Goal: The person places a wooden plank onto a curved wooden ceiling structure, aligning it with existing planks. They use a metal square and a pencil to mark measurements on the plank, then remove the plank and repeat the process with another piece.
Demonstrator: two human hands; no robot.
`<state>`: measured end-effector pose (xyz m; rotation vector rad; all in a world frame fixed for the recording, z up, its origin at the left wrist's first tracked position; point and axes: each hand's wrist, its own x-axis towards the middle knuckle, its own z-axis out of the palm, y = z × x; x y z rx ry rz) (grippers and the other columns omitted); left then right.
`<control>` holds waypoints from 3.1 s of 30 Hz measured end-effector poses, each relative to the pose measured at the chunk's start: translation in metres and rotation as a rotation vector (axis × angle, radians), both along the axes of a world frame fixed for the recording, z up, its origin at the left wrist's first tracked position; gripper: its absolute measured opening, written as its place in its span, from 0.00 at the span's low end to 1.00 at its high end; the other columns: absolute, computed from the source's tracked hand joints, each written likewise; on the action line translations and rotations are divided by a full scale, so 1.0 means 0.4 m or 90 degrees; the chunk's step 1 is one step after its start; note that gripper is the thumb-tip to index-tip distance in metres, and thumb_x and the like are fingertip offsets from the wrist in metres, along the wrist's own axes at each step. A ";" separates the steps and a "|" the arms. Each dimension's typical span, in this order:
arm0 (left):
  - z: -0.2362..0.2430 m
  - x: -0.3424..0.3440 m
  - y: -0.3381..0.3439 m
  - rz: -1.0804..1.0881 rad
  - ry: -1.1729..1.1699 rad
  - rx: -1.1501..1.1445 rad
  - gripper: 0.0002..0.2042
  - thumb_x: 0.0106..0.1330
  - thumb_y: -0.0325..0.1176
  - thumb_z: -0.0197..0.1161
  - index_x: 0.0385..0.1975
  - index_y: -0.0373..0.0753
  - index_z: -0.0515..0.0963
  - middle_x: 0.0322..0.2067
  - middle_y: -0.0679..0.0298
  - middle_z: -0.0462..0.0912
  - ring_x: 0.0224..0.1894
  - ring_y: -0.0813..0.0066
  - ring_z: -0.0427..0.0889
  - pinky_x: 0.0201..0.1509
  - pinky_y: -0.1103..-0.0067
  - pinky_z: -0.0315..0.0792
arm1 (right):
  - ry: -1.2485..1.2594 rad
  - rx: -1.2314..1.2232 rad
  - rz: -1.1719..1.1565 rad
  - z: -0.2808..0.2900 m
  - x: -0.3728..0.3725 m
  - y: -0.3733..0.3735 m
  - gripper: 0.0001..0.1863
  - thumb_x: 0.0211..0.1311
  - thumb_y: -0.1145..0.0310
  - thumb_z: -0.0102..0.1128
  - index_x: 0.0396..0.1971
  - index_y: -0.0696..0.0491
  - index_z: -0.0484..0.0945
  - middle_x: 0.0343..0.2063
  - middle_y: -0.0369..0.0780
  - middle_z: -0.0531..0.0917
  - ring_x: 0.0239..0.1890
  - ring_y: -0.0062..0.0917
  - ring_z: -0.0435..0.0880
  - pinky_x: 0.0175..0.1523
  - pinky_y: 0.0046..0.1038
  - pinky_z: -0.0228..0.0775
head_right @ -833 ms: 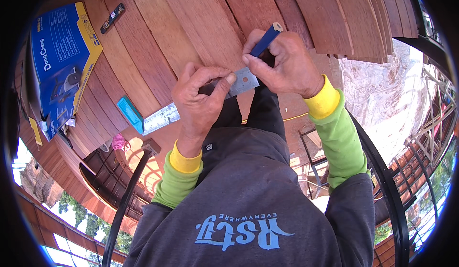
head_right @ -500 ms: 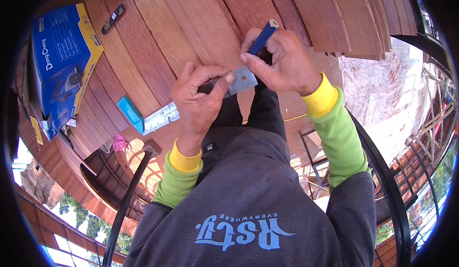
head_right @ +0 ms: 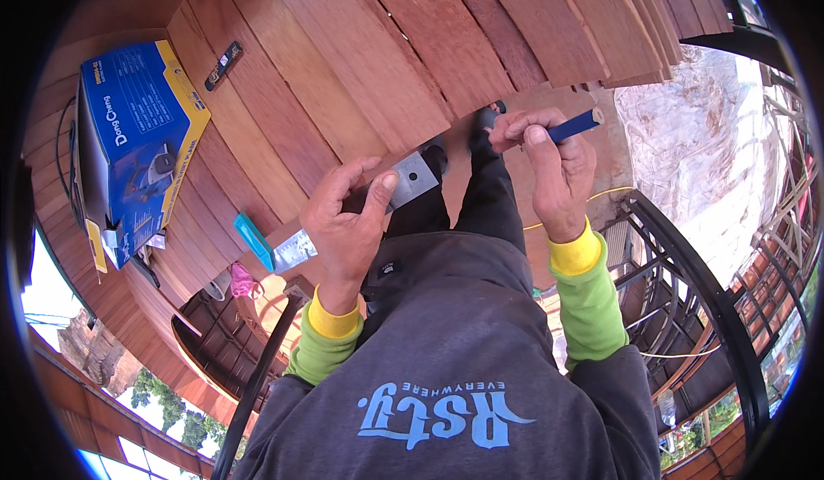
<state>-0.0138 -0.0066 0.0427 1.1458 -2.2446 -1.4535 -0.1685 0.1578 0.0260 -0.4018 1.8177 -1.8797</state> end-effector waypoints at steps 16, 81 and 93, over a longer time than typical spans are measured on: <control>-0.047 0.014 -0.076 -0.081 0.049 -0.061 0.05 0.57 0.25 0.70 0.33 0.35 0.84 0.23 0.65 0.77 0.25 0.79 0.74 0.29 0.82 0.67 | 0.073 0.218 0.043 -0.034 0.199 -0.117 0.07 0.65 0.73 0.56 0.31 0.61 0.78 0.14 0.36 0.70 0.17 0.14 0.67 0.23 0.21 0.59; -0.071 0.004 -0.065 -0.102 0.048 -0.190 0.09 0.52 0.29 0.71 0.34 0.44 0.85 0.17 0.65 0.70 0.22 0.69 0.68 0.25 0.74 0.63 | -0.031 0.196 0.064 -0.058 0.188 -0.157 0.08 0.65 0.71 0.59 0.28 0.60 0.77 0.16 0.34 0.68 0.20 0.13 0.62 0.24 0.21 0.57; -0.049 0.002 -0.071 -0.127 -0.002 -0.152 0.08 0.56 0.28 0.70 0.36 0.39 0.85 0.20 0.64 0.73 0.24 0.71 0.70 0.28 0.77 0.65 | -0.056 0.216 0.065 -0.061 0.192 -0.155 0.09 0.65 0.71 0.59 0.26 0.60 0.76 0.15 0.32 0.66 0.21 0.12 0.61 0.23 0.21 0.55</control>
